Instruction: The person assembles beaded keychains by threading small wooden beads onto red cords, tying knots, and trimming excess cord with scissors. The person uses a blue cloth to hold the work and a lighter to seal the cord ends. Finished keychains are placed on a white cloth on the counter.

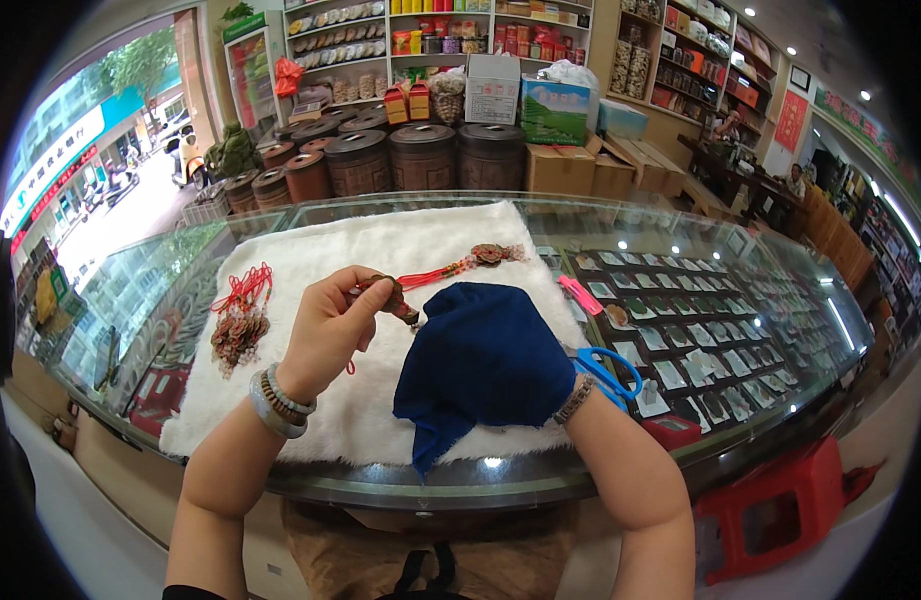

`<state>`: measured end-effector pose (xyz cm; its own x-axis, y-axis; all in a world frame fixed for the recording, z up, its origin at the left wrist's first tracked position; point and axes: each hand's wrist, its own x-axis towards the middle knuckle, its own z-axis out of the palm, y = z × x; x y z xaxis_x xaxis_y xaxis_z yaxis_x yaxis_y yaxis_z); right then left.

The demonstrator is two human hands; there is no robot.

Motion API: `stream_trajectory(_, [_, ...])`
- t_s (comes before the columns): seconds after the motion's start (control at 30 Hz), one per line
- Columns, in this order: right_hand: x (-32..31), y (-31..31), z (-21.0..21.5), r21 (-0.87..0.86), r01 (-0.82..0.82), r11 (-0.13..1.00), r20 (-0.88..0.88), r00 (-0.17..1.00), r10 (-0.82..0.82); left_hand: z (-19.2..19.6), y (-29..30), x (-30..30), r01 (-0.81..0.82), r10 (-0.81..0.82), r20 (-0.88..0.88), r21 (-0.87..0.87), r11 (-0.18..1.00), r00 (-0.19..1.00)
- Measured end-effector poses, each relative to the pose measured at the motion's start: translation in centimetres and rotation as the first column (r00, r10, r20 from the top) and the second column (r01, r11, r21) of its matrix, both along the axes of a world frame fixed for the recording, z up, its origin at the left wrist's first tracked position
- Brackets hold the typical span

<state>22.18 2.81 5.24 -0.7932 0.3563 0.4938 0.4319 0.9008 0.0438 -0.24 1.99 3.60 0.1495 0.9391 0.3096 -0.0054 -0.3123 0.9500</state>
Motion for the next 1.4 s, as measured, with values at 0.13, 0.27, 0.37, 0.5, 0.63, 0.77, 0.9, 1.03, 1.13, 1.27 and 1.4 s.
stream_trajectory(0.13, [-0.8,-0.1,-1.3,0.069,0.024,0.997,-0.119,0.993,-0.016,-0.1,-0.5,0.3,0.028,-0.028,-0.007,-0.045,0.999,1.000])
stream_trajectory(0.27, [-0.7,0.2,-2.3,0.106,0.078,0.991,-0.148,0.987,-0.062,0.1,-0.9,0.5,0.052,-0.046,0.046,-0.134,0.990,0.998])
stream_trajectory(0.37, [-0.3,0.2,-2.5,0.013,0.066,0.998,-0.233,0.971,-0.061,0.3,-0.8,0.4,0.087,-0.064,0.105,-0.229,0.970,0.992])
stream_trajectory(0.5, [-0.2,-0.1,-2.7,-0.236,0.024,0.971,-0.382,0.917,-0.116,0.3,-0.7,0.3,0.135,-0.090,0.161,-0.294,0.946,0.983])
stream_trajectory(0.63, [-0.2,-0.2,-2.8,-0.203,0.055,0.978,-0.362,0.923,-0.128,0.1,-0.5,0.3,0.197,-0.125,0.246,-0.294,0.935,0.961])
stream_trajectory(0.77, [-0.5,-0.3,-2.8,-0.272,0.103,0.957,-0.344,0.918,-0.196,-0.3,-0.2,0.1,0.275,-0.198,0.307,-0.231,0.933,0.931])
stream_trajectory(0.9, [-0.6,-0.1,-2.6,0.007,0.190,0.982,-0.169,0.968,-0.186,-0.7,0.1,-0.1,0.235,-0.210,0.145,-0.188,0.953,0.967])
stream_trajectory(1.03, [-0.4,0.2,-2.8,-0.015,0.143,0.990,-0.226,0.964,-0.143,-1.2,-0.2,0.6,0.182,-0.181,0.027,-0.035,0.983,0.983])
stream_trajectory(1.13, [-0.1,0.2,-3.1,-0.153,0.070,0.986,-0.365,0.923,-0.122,-1.2,-0.7,0.6,0.143,-0.139,-0.114,0.033,0.989,0.984])
stream_trajectory(1.27, [-0.3,0.0,-3.5,-0.545,-0.108,0.831,-0.562,0.783,-0.267,-1.2,-0.9,0.4,0.114,-0.097,-0.183,0.086,0.990,0.978])
stream_trajectory(1.4, [-0.6,-0.1,-3.6,-0.567,-0.192,0.801,-0.626,0.733,-0.267,-1.4,-0.4,0.7,0.057,-0.027,-0.147,0.201,0.978,0.989])
